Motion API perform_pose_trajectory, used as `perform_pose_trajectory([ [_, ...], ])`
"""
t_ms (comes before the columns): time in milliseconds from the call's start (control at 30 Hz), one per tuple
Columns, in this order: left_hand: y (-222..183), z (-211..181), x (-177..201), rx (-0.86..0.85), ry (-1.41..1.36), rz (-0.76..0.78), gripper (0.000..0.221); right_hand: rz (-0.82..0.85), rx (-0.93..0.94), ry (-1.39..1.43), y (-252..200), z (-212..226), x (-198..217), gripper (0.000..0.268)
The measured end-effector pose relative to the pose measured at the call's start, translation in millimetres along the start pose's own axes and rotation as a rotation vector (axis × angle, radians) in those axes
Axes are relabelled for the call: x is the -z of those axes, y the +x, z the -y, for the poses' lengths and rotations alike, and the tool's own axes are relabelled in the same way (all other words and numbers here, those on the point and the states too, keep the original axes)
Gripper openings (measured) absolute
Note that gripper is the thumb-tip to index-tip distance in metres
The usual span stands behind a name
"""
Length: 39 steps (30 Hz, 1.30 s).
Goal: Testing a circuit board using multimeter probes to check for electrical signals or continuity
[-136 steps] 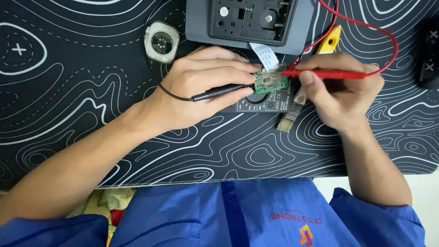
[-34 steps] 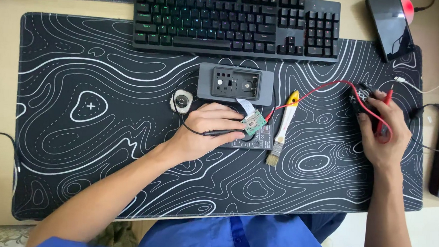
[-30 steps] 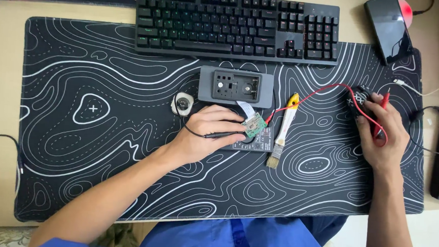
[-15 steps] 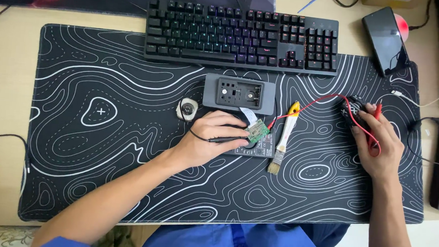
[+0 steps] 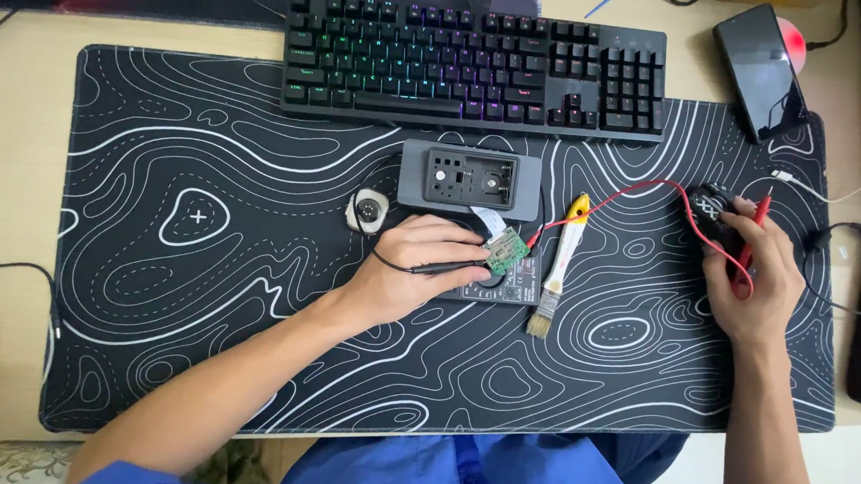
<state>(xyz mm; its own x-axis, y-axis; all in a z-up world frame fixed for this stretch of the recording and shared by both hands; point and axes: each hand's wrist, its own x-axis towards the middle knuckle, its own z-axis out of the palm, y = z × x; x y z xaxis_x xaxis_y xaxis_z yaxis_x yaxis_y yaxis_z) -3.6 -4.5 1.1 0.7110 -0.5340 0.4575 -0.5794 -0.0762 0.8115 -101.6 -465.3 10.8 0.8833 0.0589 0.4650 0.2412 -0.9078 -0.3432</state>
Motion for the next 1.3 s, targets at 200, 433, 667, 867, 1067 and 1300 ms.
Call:
perform_pose_trajectory([
  [200, 1, -2, 0, -0.023, -0.015, -0.021, 0.022, 0.007, 0.002, -0.027, -1, -3, 0, 0.040],
  [433, 1, -2, 1, -0.031, -0.003, -0.006, 0.021, 0.008, 0.033, -0.076, -3, -9, 1, 0.043],
  [667, -1, -1, 3, -0.058, -0.009, 0.007, 0.022, -0.110, -0.003, -0.032, -23, 31, -15, 0.013],
  [867, -4, 5, -9, 0.005, -0.022, -0.099, 0.018, 0.105, -0.043, 0.576, 18, 130, -34, 0.023],
  [1067, -5, 7, -7, 0.001, -0.020, -0.078, 0.018, 0.278, -0.005, 0.611, 49, 154, -55, 0.020],
  [1300, -3, 8, -5, 0.009, -0.061, -0.094, 0.019, 0.322, 0.033, 0.604, 57, 151, -73, 0.018],
])
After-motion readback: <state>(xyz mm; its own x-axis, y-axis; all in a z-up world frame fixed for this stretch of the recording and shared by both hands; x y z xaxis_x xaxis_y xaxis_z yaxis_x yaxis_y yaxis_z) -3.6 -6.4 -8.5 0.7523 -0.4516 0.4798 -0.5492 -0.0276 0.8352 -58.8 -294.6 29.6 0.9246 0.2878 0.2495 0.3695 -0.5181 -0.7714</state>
